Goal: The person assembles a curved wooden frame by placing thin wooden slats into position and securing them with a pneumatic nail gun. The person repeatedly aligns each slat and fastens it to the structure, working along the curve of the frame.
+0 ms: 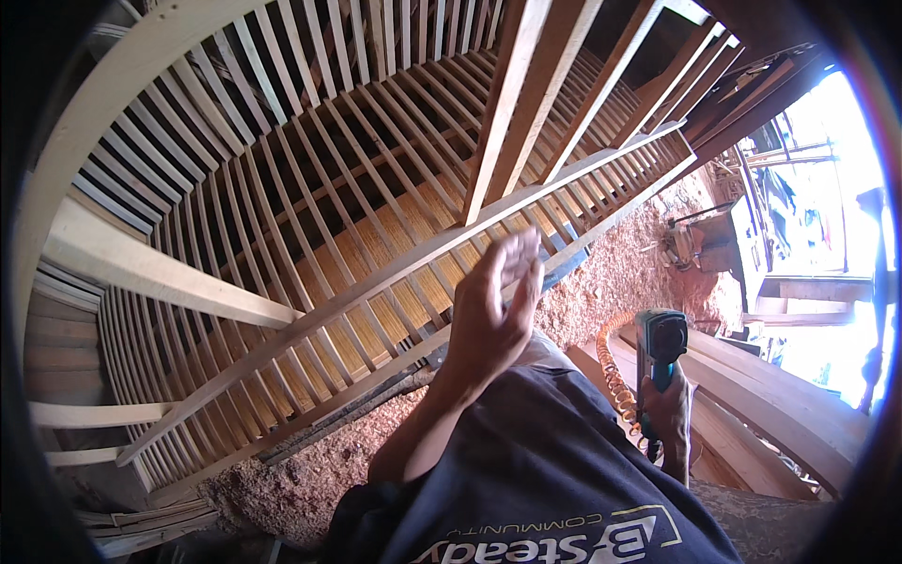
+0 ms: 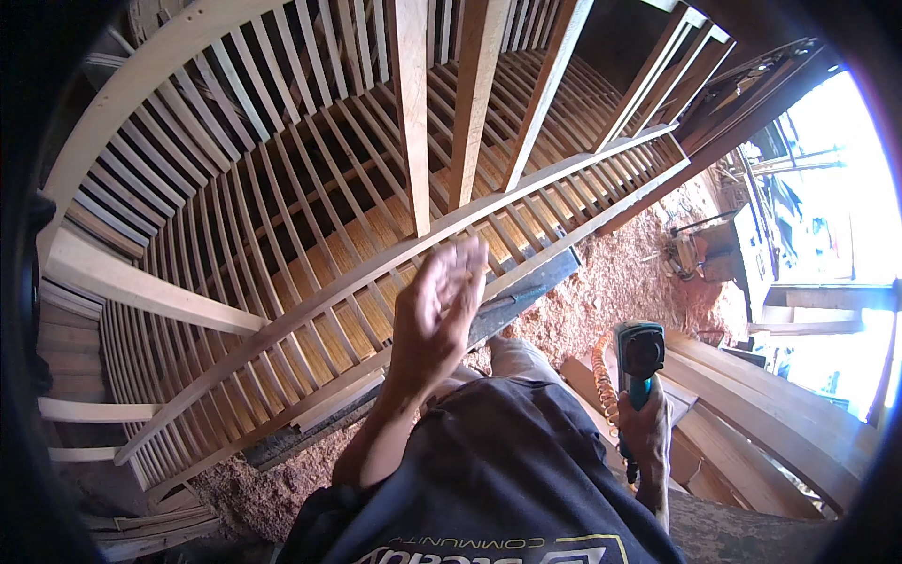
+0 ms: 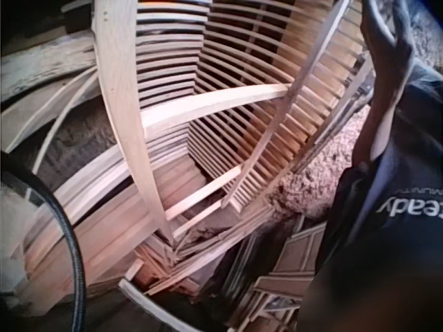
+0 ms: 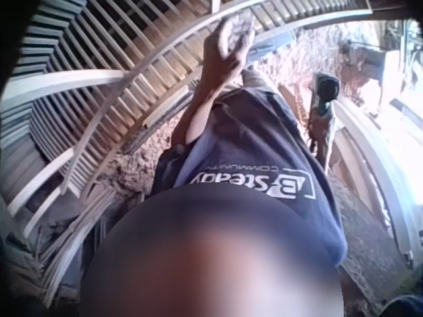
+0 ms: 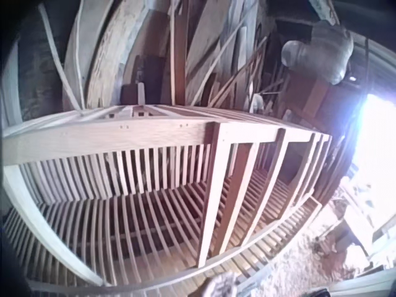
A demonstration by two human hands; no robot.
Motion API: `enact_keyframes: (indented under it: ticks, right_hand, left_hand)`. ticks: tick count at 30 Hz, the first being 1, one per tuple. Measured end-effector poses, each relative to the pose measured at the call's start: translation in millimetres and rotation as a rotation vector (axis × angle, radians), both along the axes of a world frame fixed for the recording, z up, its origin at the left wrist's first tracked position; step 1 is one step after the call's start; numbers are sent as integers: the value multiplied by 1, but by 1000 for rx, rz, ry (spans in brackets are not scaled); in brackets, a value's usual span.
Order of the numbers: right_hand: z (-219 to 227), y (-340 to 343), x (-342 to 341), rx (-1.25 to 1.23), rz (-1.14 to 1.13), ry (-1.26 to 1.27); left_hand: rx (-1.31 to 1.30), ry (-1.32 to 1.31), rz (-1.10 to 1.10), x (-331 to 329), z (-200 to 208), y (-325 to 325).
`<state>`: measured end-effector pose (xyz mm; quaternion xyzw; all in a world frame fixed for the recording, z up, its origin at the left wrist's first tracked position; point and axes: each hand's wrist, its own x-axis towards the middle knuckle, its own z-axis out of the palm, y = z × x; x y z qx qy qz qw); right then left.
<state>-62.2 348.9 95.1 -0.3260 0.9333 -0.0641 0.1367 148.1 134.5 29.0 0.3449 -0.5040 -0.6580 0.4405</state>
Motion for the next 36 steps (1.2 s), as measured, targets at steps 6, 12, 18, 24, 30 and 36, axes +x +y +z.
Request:
enact_keyframes:
  ticks: [6,12,18,24,30,36]
  right_hand:
    - [-15,16,-2,-121,-35,-210]
    - [-34,33,-41,-173,137,-258]
    - [-55,47,-117,-56,276,-344]
    - [-73,67,-186,-47,407,-247]
    - [-83,70,-233,-13,452,-353]
    - [-105,71,-267,-25,600,-327]
  left_hand:
    - [-781,-378,423,-71,18,-54]
    - [-600,-710,268,-109,29,-89]
    - [-397,-68,478,-146,46,-122]
    - [-232,67,490,-161,46,-135]
    - [-399,-68,679,-172,40,-128]
    - [-384,-35,802,-184,42,-125]
